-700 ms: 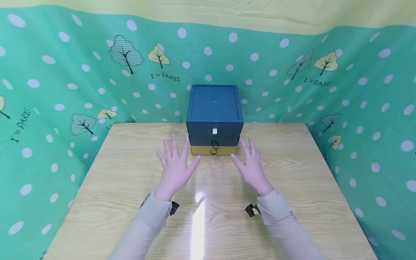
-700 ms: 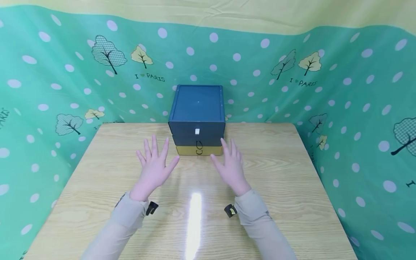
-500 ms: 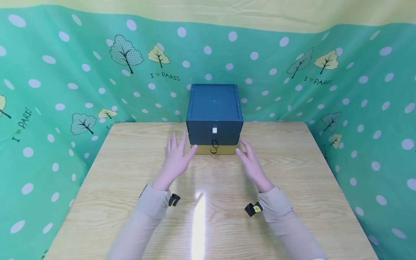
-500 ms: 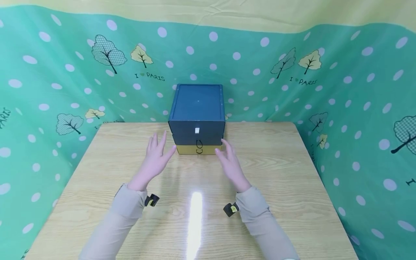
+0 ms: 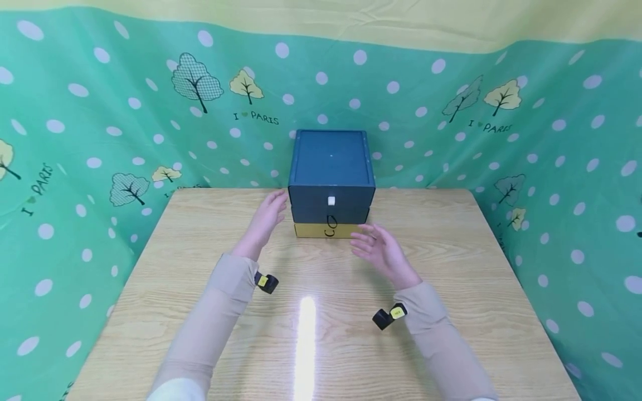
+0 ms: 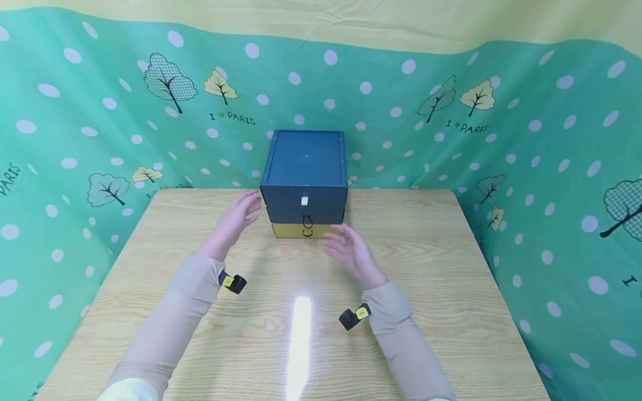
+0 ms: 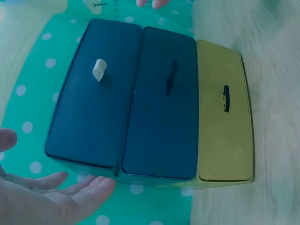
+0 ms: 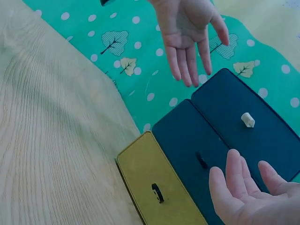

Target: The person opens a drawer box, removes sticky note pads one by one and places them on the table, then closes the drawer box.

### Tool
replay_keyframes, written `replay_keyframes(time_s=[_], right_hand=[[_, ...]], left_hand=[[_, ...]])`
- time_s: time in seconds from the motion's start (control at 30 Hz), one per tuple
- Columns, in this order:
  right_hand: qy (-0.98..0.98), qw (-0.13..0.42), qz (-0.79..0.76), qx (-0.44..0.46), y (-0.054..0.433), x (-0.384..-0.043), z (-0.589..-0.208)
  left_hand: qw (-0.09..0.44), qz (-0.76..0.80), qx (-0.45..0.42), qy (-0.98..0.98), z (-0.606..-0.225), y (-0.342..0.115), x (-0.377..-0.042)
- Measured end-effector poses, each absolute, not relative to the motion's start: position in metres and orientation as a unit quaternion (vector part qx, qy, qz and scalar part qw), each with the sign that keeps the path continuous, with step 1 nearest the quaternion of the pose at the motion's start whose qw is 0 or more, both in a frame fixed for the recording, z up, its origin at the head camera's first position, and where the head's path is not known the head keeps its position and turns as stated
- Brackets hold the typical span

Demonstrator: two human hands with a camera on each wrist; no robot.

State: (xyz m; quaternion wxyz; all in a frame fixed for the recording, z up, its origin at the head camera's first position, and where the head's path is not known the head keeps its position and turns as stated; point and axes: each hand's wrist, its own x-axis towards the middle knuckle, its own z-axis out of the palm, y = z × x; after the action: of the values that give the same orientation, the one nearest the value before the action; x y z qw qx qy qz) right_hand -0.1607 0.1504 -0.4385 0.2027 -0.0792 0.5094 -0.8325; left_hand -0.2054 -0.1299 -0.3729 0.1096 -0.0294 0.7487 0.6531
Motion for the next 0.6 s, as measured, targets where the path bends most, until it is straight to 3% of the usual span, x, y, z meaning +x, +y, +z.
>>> replay_keyframes(time_s=[0.3, 0.6], right_hand=[[0.467, 0.248, -0.848, 0.026, 0.136, -0.163, -0.439], [0.447, 0.263, -0.854, 0.046, 0.134, -0.167, -0.442]], left_hand=[[0.140, 0.664, -0.048, 0.733, -0.368, -0.125, -0.235], [0.154, 0.651, -0.052, 0.741, -0.363, -0.118, -0.259]])
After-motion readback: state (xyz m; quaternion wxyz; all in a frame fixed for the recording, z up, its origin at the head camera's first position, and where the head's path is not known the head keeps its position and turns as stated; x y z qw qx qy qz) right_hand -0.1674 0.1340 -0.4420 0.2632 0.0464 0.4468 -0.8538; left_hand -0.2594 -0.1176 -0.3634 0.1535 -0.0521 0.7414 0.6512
